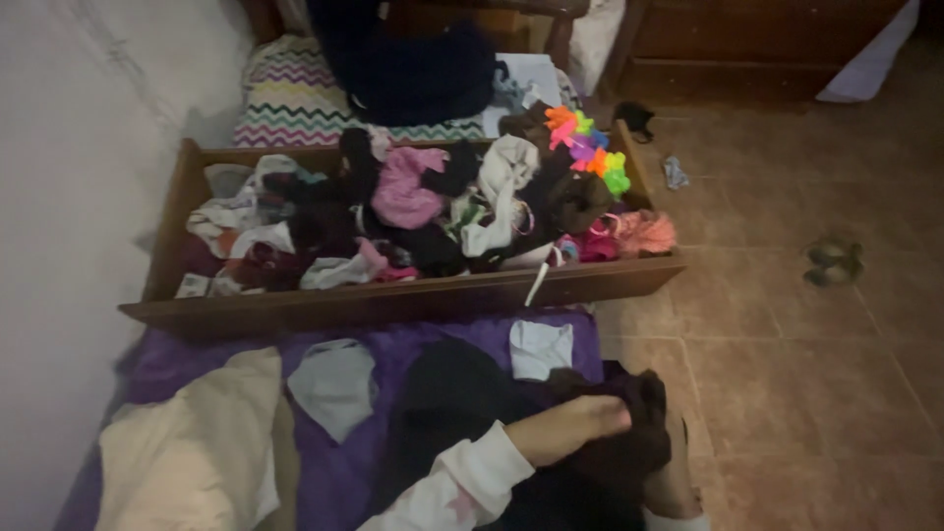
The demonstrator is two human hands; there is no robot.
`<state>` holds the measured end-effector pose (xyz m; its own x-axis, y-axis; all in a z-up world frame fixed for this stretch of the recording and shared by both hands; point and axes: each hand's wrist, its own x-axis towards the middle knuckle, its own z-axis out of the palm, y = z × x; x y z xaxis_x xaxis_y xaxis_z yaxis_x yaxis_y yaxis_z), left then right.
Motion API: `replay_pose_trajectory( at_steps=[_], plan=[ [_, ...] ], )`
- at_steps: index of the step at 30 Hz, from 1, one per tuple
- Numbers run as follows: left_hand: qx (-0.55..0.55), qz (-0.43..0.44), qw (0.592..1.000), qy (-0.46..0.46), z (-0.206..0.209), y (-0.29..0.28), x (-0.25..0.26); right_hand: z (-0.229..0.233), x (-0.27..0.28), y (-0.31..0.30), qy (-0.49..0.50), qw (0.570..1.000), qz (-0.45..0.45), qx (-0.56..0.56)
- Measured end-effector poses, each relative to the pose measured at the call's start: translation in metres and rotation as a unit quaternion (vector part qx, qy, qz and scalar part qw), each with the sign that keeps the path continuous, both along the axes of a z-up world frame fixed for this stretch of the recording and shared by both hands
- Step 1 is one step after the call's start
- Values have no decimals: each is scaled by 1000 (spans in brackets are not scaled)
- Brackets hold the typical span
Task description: Folding and organizing pieces of underwear and socks into a dresser drawer.
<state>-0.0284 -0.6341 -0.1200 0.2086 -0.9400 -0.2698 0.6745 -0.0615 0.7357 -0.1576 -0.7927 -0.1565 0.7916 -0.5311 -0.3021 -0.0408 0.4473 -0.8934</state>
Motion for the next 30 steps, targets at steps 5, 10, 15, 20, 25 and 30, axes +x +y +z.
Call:
replay_pose_trajectory(
  at_steps=[5,10,15,20,25,30],
  plan=[
    [-90,-61,909,-403,33,33,36,-34,-2,-9,153,973,-17,173],
    [-114,12,902,-417,9,25,46,9,3,30,134,948,-86,276],
    [-108,116,926,-343,-38,-15,34,29,10,40,175,950,-99,238],
    [-35,247,906,-343,-39,-15,19,32,17,34,129,982,7,135],
    [131,85,969,-191,-62,14,14,30,26,20,97,989,100,56],
    [73,145,983,89,-68,33,17,-18,30,-8,68,984,166,1]
  ],
)
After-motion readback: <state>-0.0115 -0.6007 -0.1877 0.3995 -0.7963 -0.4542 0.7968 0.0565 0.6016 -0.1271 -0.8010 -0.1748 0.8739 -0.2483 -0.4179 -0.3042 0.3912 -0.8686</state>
